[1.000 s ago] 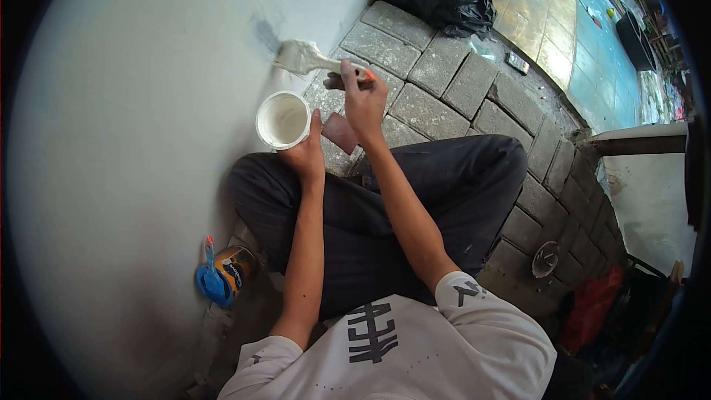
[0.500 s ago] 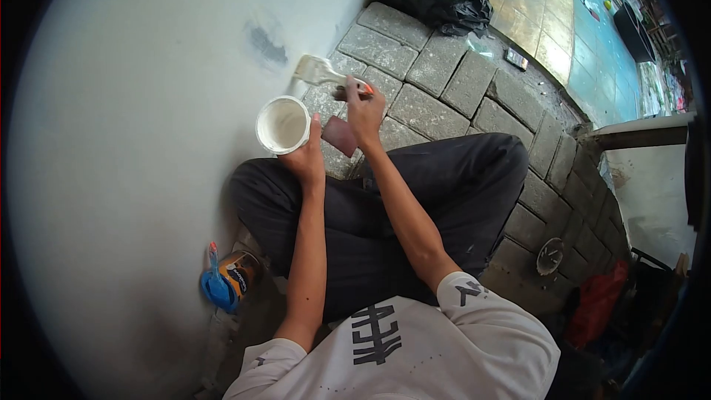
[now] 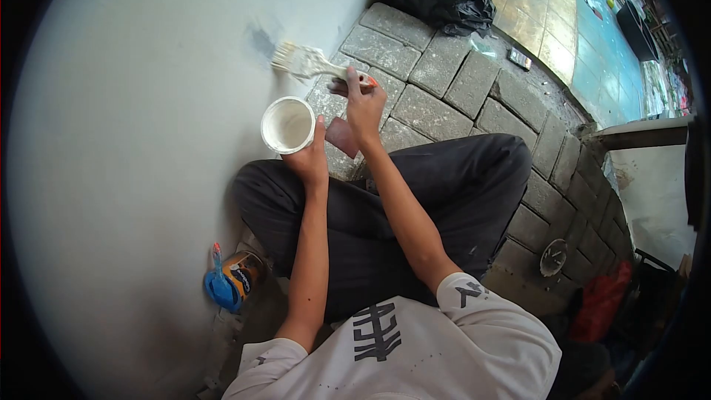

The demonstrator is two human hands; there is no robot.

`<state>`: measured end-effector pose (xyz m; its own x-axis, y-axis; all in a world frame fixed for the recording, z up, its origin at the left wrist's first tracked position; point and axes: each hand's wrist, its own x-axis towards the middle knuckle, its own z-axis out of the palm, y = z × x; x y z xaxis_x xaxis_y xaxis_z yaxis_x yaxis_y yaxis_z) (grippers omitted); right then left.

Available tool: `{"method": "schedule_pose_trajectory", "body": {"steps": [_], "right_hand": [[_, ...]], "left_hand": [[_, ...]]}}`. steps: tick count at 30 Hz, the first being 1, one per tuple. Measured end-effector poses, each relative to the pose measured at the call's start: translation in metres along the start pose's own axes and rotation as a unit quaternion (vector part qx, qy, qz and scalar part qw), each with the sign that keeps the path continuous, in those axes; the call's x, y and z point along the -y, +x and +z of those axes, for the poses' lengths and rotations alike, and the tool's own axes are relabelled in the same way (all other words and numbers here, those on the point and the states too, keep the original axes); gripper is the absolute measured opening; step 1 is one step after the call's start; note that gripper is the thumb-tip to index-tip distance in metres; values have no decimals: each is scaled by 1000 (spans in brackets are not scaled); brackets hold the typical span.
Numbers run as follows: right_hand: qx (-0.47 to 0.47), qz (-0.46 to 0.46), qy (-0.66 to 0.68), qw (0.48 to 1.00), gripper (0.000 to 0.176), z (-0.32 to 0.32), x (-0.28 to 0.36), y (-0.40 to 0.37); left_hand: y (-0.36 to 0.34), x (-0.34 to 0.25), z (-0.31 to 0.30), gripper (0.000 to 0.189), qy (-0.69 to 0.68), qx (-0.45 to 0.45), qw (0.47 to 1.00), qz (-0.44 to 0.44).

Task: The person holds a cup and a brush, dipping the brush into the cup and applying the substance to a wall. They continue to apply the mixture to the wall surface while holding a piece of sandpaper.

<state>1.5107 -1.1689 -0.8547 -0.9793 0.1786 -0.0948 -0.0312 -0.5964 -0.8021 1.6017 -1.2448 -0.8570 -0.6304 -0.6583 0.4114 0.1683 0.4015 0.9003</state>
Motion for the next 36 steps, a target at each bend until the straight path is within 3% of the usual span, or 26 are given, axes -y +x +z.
{"method": "schedule_pose_trajectory", "body": {"steps": [1,3,5,8,10,13,16,21,23,27,33,36], "right_hand": [[1,0,2,1000,26,-7,-1,2],[8,-45,-140,989,28,-21,-3,7],[8,-33,-98,995,29,-2,34,-2],[47,6,71,996,30,26,68,-9],[69,11,75,995,31,33,72,-11],[89,2,76,993,32,27,48,-3],[38,4,-12,999,31,-11,-12,13],[27,-25,-150,988,31,-29,3,19],[62,-26,11,998,30,0,44,7],[116,4,104,988,30,31,67,-6],[57,35,17,998,27,-23,-17,5],[37,-27,-168,985,30,-39,-15,11]], "left_hand": [[1,-1,0,57,0,1,1000,-4],[0,-3,-1,57,-4,0,1000,-5],[-1,-4,1,57,-11,2,1000,-7],[0,0,0,49,34,-4,999,38],[-2,0,-1,58,47,0,999,20],[-1,1,-2,58,51,0,999,6],[0,-1,-1,56,9,-1,1000,11],[0,-4,0,48,10,-20,999,27],[0,-2,1,48,8,-18,1000,22],[-2,-2,-3,55,44,0,999,18],[0,-4,0,56,19,-19,999,20],[0,-6,1,53,16,-17,1000,17]]}}
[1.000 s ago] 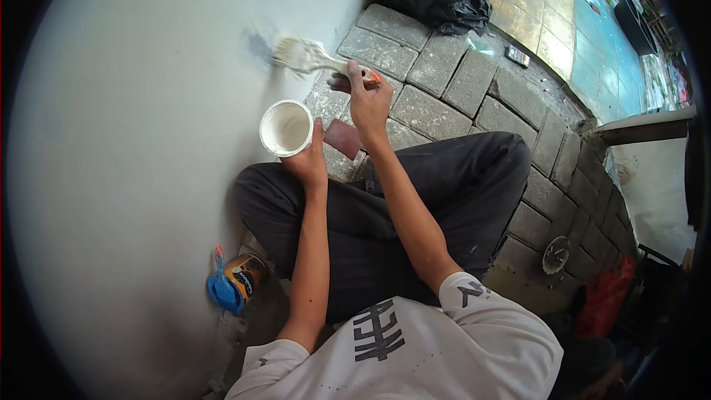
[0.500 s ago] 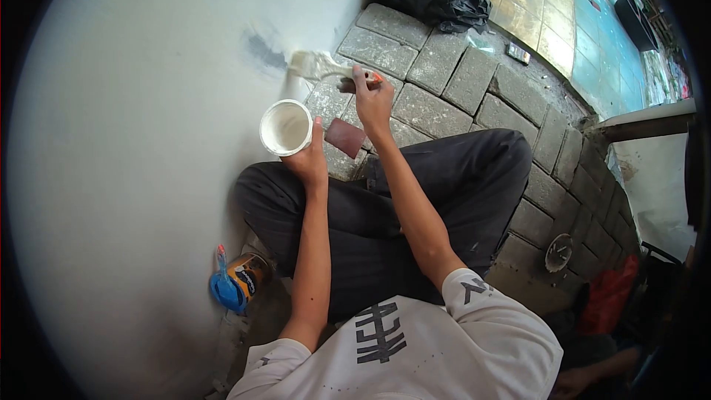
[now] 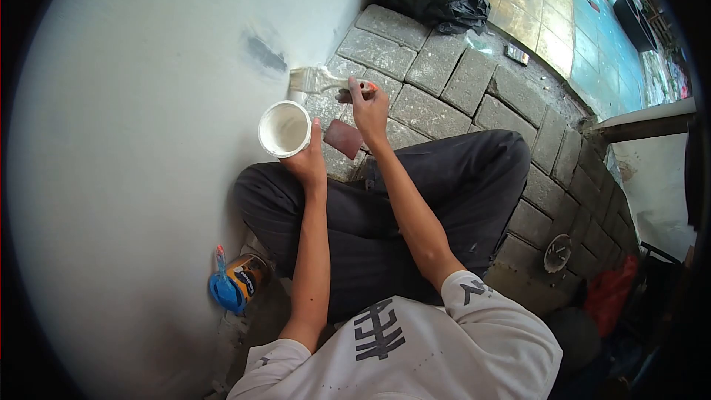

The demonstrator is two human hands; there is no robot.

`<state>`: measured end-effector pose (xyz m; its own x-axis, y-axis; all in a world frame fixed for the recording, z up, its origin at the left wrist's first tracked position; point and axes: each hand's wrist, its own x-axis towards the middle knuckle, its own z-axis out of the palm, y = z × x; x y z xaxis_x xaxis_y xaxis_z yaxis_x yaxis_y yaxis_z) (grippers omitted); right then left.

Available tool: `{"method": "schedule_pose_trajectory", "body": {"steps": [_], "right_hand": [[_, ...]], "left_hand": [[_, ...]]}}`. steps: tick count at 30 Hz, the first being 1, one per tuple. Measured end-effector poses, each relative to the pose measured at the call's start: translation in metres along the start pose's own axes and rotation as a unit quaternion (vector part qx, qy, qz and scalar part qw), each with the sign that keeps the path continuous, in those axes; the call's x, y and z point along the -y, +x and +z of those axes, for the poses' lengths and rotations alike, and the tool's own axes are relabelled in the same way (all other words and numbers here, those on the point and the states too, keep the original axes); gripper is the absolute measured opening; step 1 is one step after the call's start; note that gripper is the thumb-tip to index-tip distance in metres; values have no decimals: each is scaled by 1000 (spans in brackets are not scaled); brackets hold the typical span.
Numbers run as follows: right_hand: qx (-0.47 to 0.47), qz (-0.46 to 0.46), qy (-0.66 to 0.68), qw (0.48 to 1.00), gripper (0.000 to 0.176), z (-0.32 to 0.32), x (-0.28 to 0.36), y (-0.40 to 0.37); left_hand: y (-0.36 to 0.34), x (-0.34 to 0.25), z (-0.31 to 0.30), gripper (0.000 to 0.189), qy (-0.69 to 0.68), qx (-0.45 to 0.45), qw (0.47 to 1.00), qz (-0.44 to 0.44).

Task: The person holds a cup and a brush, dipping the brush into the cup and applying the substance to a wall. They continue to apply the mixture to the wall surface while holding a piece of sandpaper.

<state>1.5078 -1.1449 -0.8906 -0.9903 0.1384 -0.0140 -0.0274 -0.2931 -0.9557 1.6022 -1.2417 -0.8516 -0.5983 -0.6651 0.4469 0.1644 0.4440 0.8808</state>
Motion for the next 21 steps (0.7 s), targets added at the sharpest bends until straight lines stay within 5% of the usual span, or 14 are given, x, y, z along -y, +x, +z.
{"method": "schedule_pose_trajectory", "body": {"steps": [7,11,15,21], "right_hand": [[71,18,255,964,31,35,98,-7],[50,60,240,968,31,33,34,-8],[8,45,57,997,30,-1,-42,-2],[42,-57,-61,996,31,25,84,-13]], "left_hand": [[-1,5,-2,59,11,1,1000,-4],[-1,1,-2,59,19,0,1000,0],[-2,5,-3,58,-3,8,1000,2],[-1,3,-2,58,13,8,1000,18]]}}
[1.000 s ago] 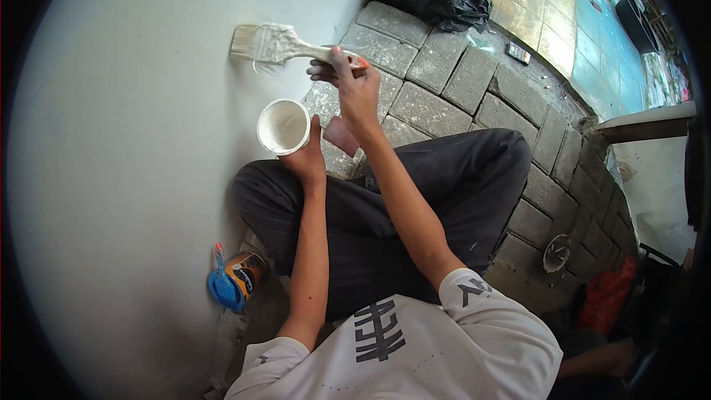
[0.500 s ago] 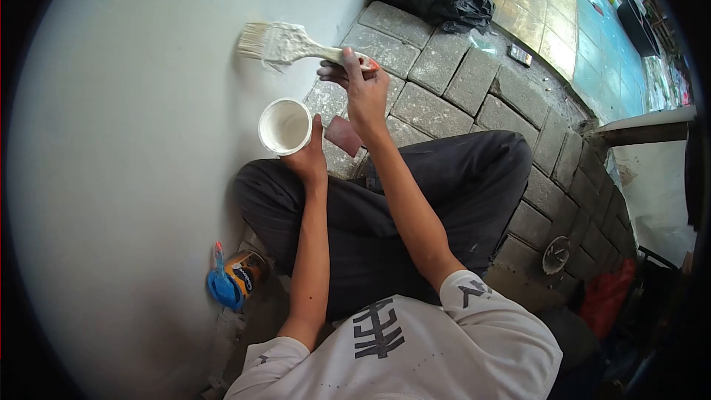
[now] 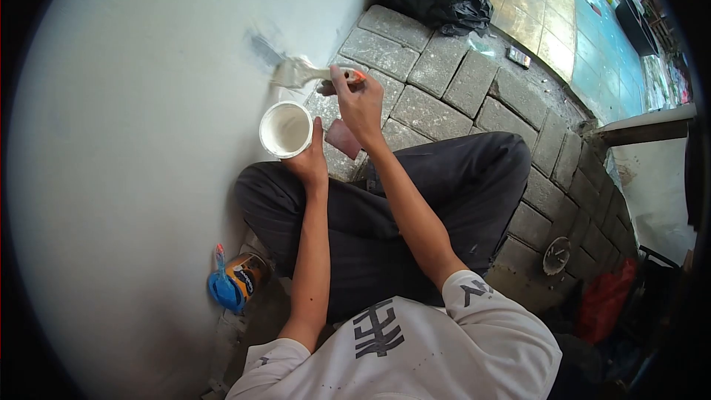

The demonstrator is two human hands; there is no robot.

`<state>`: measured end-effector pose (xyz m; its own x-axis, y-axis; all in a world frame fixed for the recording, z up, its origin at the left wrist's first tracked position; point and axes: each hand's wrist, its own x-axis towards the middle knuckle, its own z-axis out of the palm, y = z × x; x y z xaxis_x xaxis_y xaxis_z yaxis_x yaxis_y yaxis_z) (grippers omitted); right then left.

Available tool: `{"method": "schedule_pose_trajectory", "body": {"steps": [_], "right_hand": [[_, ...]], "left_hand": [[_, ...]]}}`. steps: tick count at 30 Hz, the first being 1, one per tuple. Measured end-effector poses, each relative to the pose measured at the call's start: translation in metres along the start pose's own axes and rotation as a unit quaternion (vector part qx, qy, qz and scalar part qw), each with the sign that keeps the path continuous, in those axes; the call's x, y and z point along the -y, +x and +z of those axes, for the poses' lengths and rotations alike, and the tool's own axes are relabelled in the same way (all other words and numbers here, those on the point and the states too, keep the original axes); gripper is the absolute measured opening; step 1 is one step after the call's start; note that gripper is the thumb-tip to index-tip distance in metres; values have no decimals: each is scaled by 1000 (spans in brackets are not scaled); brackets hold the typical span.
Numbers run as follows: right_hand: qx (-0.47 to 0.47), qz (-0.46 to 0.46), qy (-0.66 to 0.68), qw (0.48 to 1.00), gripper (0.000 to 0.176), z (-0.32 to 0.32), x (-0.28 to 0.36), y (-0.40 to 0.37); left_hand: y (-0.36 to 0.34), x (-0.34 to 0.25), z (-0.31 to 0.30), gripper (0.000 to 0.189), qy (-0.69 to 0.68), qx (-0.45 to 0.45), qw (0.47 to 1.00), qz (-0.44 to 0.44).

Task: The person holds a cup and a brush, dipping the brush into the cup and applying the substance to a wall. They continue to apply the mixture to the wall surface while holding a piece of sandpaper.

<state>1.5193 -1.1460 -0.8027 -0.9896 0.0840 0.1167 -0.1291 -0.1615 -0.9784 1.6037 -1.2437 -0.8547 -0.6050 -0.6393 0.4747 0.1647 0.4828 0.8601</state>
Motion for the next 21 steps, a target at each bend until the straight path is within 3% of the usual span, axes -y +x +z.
{"method": "schedule_pose_trajectory", "body": {"steps": [3,6,11,13,17,20,21], "right_hand": [[15,50,258,965,31,6,20,2],[-5,78,323,943,30,8,4,8],[-27,104,246,963,31,-3,-100,9],[-51,83,-57,994,29,-20,-130,4],[-44,24,107,993,29,6,-37,3],[-14,-34,19,999,29,12,42,5],[-11,-26,106,994,30,15,50,11]], "left_hand": [[-1,3,-1,59,18,-4,1000,11],[-2,-2,-1,59,8,0,1000,-7],[0,0,-1,56,-18,12,1000,-21],[0,2,-1,55,-4,14,1000,-19],[-1,4,1,55,-14,6,1000,-19],[-1,14,-1,56,-4,29,1000,6],[1,0,3,53,-25,5,999,-24]]}}
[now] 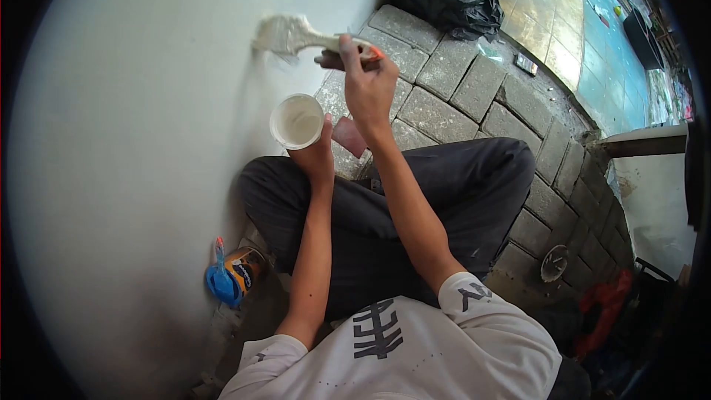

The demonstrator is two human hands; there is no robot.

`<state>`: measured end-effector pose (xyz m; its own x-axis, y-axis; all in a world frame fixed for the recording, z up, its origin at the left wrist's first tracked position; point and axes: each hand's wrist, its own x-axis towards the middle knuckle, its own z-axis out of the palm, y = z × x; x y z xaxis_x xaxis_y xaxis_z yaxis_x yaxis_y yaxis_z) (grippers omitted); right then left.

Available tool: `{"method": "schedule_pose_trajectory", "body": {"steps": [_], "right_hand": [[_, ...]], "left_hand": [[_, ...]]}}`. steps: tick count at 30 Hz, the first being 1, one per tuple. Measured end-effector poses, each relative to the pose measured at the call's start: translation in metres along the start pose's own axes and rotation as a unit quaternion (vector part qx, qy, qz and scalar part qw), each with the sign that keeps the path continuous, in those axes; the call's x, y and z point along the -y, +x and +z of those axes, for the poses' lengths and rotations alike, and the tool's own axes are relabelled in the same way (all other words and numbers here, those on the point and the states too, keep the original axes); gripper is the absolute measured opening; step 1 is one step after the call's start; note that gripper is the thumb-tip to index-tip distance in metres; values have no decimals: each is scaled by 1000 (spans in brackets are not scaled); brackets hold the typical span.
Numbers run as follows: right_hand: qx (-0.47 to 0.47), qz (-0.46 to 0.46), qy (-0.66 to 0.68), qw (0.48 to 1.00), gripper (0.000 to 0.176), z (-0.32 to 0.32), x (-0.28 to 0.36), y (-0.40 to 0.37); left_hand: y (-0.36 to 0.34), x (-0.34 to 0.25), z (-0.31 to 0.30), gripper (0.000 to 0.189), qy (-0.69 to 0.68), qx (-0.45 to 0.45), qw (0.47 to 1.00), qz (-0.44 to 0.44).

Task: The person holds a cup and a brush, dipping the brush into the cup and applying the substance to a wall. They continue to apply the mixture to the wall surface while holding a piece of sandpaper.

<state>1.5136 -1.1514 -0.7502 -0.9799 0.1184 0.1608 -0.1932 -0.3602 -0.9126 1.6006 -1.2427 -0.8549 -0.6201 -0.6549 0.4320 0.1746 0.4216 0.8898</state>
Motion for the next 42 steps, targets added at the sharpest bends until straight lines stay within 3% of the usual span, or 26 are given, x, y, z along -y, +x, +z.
{"method": "schedule_pose_trajectory", "body": {"steps": [2,7,10,12,15,18,23,28,30,33,39,41,42], "right_hand": [[3,27,164,986,33,5,10,5],[-41,67,196,977,29,-14,-69,6],[-91,71,102,988,27,-36,-111,0],[-95,18,-117,989,28,-46,-131,0],[-73,-27,-153,985,26,-28,-88,-1],[-39,-26,-64,997,28,-5,-23,3],[-14,76,200,977,31,-19,-49,8],[-65,97,150,982,30,-53,-159,-9],[-78,121,53,988,29,-76,-173,-17],[-89,100,-35,990,30,-97,-176,-2],[-157,54,-2,986,33,-119,-142,35],[-175,4,-69,982,32,-126,-145,50],[-175,-3,3,985,31,-123,-148,59]], "left_hand": [[1,-4,2,51,-42,-21,998,-31],[0,-1,-1,53,-11,-13,1000,-6],[1,-1,-1,53,-12,-18,1000,-3],[-1,-2,-2,52,-8,-10,1000,-2],[2,-3,0,51,-25,-6,1000,-8],[-1,5,-5,49,30,-11,999,35],[0,-1,-3,47,12,-19,999,26],[0,1,-2,49,-25,-8,1000,-7],[2,0,-2,51,-25,-10,1000,-9],[-4,-4,-5,56,-20,-21,999,-28],[0,-1,-2,57,-22,-1,1000,-15],[-1,-2,-3,55,-12,8,1000,-25],[0,-4,-2,55,-12,10,1000,-25]]}}
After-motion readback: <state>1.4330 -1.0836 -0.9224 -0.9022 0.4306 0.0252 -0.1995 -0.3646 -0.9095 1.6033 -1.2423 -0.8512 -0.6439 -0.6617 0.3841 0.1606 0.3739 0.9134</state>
